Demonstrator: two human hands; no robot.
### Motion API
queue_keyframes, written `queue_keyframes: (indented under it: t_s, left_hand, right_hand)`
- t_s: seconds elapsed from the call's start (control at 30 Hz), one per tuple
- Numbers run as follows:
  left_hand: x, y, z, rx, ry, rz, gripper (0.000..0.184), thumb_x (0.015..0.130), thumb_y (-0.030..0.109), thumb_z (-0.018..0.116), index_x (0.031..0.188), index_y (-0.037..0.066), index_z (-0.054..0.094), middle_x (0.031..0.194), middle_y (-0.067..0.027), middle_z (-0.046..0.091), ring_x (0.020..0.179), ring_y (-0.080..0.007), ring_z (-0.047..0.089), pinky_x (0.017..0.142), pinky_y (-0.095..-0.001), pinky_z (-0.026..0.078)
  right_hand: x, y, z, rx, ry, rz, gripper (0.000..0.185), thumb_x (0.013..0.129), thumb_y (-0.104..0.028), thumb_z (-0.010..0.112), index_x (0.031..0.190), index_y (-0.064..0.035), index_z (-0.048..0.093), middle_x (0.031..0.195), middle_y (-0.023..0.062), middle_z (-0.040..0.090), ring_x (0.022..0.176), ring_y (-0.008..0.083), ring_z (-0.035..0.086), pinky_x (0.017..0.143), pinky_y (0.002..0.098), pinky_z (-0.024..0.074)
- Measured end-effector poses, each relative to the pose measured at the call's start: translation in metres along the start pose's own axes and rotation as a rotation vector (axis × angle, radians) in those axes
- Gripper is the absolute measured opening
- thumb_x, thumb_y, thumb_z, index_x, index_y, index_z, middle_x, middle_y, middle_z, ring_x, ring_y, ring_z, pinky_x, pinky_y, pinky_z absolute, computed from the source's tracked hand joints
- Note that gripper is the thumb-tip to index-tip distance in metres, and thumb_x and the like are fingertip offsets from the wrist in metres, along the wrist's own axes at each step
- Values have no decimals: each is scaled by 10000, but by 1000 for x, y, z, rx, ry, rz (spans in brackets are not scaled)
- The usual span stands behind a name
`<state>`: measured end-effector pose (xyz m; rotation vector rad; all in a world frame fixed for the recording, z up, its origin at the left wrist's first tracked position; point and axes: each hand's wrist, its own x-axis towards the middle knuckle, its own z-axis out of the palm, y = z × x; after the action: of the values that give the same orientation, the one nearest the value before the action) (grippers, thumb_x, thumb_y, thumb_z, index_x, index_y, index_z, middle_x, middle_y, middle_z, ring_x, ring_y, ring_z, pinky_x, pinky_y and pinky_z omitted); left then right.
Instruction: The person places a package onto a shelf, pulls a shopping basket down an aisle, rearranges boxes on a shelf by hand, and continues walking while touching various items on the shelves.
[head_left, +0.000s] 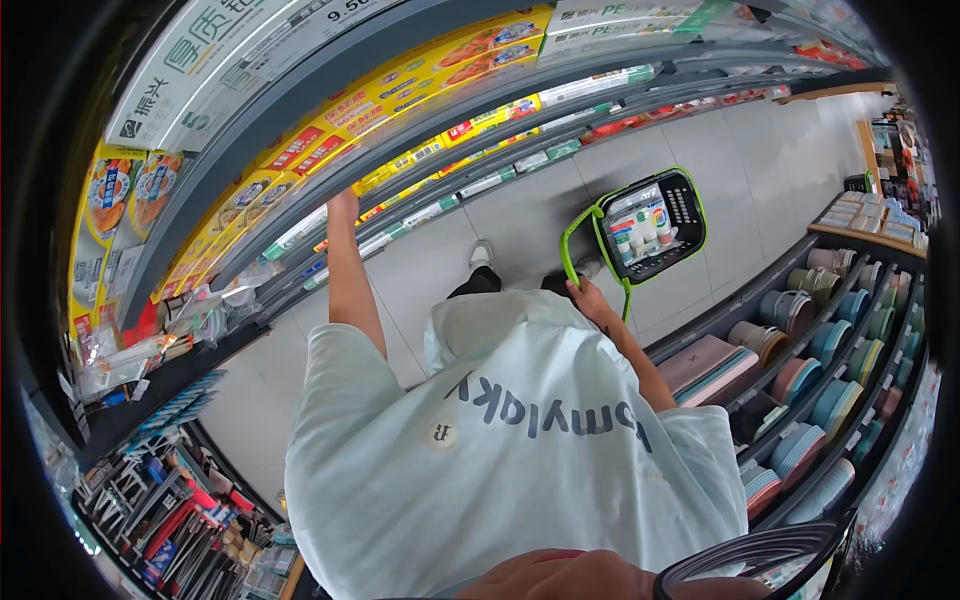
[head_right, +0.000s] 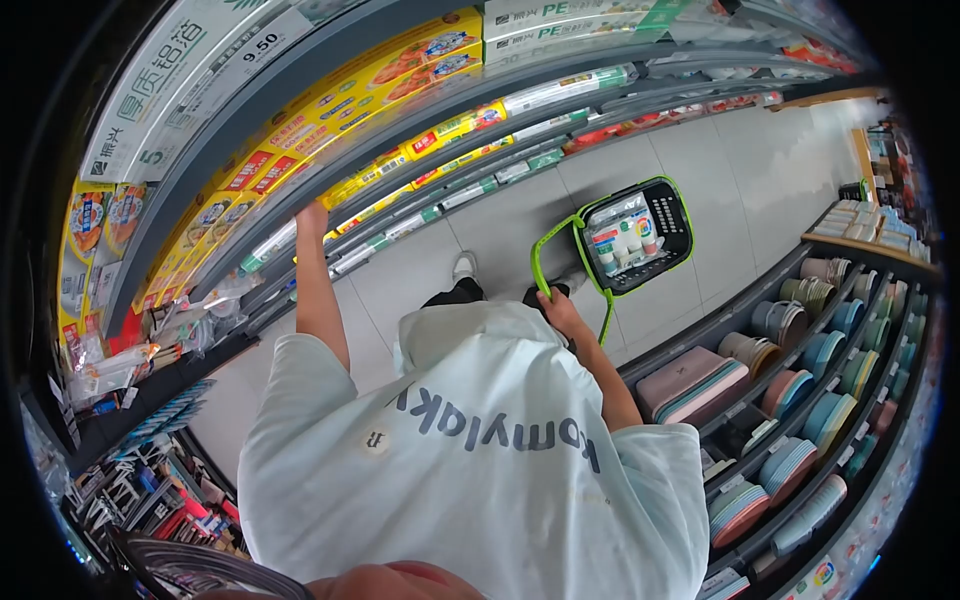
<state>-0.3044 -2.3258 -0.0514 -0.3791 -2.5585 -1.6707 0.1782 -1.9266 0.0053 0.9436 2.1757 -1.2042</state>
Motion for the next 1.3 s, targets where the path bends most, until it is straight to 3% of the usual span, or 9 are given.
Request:
queue_keyframes:
  t_s: [0.1, 0.27, 0.43, 0.5, 1.0, 1.07, 1.17, 1.23, 1.3]
  left_hand:
    - [-2, 15, -2, 400, -24, 40, 394, 932, -40, 507, 1310, 42, 580, 1369, -214, 555, 1299, -350, 483, 1124, -399, 349]
    - [-17, 83, -9, -971, 265, -583, 447, 1053, 338, 399, 1433, 108, 454, 1495, -112, 463, 1379, -287, 419, 1159, -451, 286]
    - [-23, 89, -35, -946, 244, -592, 543, 1044, 482, 343, 1477, 160, 401, 1556, -68, 395, 1444, -259, 337, 1196, -453, 223]
    - [-32, 89, -21, -808, 108, -634, 580, 1037, 471, 411, 1505, 130, 370, 1550, -77, 397, 1431, -248, 343, 1194, -409, 217]
    - [-30, 63, -36, -25, 204, -296, 540, 1013, 311, 512, 1458, 17, 433, 1497, -176, 456, 1354, -314, 433, 1132, -363, 323]
    - [-36, 105, -74, 372, 201, -180, 417, 1023, 252, 424, 1312, -9, 574, 1355, -265, 565, 1285, -459, 480, 1101, -423, 378]
    - [-42, 82, -121, 376, 339, -62, 430, 983, 303, 504, 1309, 37, 596, 1309, -273, 589, 1219, -489, 520, 1063, -446, 417]
    - [-42, 72, -138, 645, 336, -377, 547, 918, 445, 600, 1323, 78, 604, 1345, -229, 587, 1306, -447, 467, 1071, -538, 380]
    - [-54, 70, -137, 711, 388, -377, 611, 887, 519, 614, 1331, 100, 608, 1368, -214, 574, 1359, -446, 397, 1070, -593, 342]
  right_hand:
    - [-1, 1, 3, 28, 21, -33, 538, 1000, -481, 506, 1149, 34, 557, 1071, 341, 634, 1071, 502, 594, 886, 497, 470]
    - [7, 4, 5, 31, 29, -39, 521, 1001, -469, 514, 1132, 33, 564, 1026, 332, 642, 1031, 501, 602, 858, 501, 472]
    - [14, 11, 5, 38, -18, -27, 526, 1006, -471, 512, 1116, 40, 573, 998, 320, 654, 1012, 489, 618, 828, 508, 477]
    - [31, 37, 17, -19, 26, -78, 531, 1014, -494, 487, 1087, 19, 602, 860, 209, 673, 795, 342, 654, 737, 439, 492]
    - [27, 2, 2, -17, -74, -44, 538, 1017, -489, 496, 1053, 40, 587, 728, 146, 643, 656, 269, 637, 629, 416, 486]
    - [26, 2, -2, -26, -81, -34, 537, 1016, -489, 498, 1044, 40, 586, 731, 148, 644, 658, 266, 638, 627, 415, 486]
    - [23, 8, 0, -20, -77, -34, 546, 1013, -497, 498, 1035, 41, 586, 740, 162, 647, 669, 276, 643, 636, 417, 487]
    - [23, 9, -1, -15, -64, -50, 556, 1011, -505, 496, 1035, 43, 587, 746, 174, 650, 678, 289, 647, 647, 422, 489]
    - [23, 7, -4, -71, -56, -42, 572, 1008, -515, 492, 1031, 49, 589, 754, 198, 650, 701, 324, 650, 668, 438, 491]
